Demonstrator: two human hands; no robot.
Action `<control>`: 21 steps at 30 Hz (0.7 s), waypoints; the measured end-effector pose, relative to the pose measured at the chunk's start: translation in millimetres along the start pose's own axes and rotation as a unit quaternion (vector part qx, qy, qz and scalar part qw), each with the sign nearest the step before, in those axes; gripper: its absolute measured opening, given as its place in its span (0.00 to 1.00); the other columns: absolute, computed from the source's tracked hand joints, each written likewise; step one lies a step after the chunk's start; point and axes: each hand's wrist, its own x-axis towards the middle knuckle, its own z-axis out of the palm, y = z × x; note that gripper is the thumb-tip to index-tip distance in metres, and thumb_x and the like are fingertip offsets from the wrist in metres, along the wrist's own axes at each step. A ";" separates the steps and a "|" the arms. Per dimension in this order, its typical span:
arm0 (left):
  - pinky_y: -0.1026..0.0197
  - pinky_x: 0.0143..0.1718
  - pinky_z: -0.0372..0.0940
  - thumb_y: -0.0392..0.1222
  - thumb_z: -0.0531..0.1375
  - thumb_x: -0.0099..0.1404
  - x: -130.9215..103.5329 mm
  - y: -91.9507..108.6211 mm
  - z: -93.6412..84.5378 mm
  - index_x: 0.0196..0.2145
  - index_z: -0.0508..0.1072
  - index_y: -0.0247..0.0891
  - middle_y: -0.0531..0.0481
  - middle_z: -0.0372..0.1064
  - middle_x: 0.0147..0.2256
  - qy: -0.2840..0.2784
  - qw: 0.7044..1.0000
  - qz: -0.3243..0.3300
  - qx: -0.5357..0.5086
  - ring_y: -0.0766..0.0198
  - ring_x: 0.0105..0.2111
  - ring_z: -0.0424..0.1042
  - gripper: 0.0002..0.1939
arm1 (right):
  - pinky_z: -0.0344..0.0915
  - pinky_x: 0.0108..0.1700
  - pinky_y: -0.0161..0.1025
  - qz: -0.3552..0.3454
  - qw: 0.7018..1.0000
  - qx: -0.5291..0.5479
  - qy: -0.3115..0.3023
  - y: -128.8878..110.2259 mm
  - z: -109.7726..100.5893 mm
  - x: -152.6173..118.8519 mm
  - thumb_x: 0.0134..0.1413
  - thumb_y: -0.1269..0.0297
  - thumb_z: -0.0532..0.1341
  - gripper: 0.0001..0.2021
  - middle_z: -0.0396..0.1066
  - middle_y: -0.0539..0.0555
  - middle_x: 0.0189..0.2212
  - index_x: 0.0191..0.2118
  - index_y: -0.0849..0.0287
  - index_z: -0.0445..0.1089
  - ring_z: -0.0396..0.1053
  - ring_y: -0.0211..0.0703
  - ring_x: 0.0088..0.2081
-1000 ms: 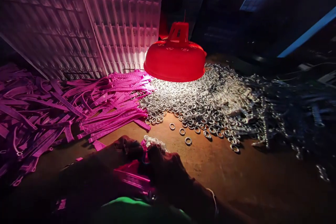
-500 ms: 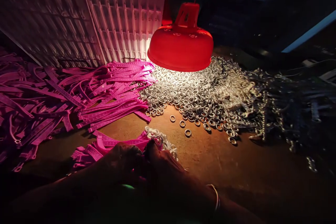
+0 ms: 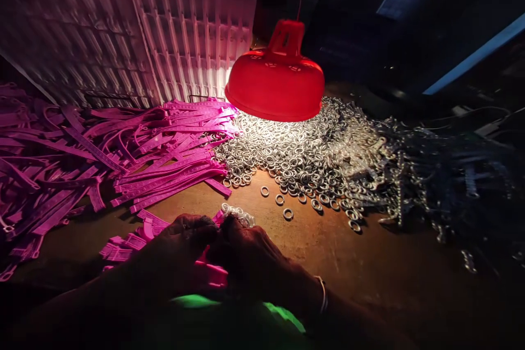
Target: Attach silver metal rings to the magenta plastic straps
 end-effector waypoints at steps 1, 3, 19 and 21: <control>0.66 0.25 0.55 0.48 0.66 0.53 1.3 1.1 -0.4 0.19 0.72 0.33 0.53 0.61 0.19 0.005 1.000 0.005 0.009 0.71 0.22 0.58 0.16 | 0.51 0.23 0.31 -0.008 1.000 -0.020 -0.004 0.5 -1.0 0.6 0.60 0.54 0.55 0.15 0.64 0.48 0.23 0.47 0.59 0.64 0.55 0.33 0.22; 0.66 0.22 0.51 0.49 0.66 0.53 3.5 2.1 -1.2 0.20 0.72 0.33 0.55 0.58 0.17 0.017 1.000 0.003 0.022 0.72 0.19 0.54 0.16 | 0.52 0.24 0.30 -0.026 0.998 -0.060 -0.007 1.0 -2.7 1.4 0.61 0.56 0.55 0.19 0.64 0.47 0.24 0.54 0.59 0.58 0.56 0.32 0.23; 0.65 0.20 0.48 0.55 0.64 0.54 29.8 -15.9 -25.0 0.24 0.74 0.32 0.54 0.60 0.17 0.045 0.968 0.103 0.223 0.72 0.18 0.54 0.20 | 0.63 0.31 0.35 0.018 0.985 0.133 0.108 17.9 -10.5 15.9 0.59 0.48 0.52 0.21 0.63 0.53 0.25 0.28 0.62 0.66 0.62 0.38 0.28; 0.65 0.21 0.52 0.52 0.64 0.54 29.1 -13.2 -27.6 0.23 0.74 0.33 0.54 0.62 0.18 0.079 0.955 0.105 0.267 0.70 0.19 0.57 0.17 | 0.63 0.32 0.35 0.018 0.984 0.137 0.114 18.7 -9.6 19.4 0.57 0.50 0.55 0.19 0.64 0.53 0.27 0.27 0.61 0.65 0.62 0.38 0.29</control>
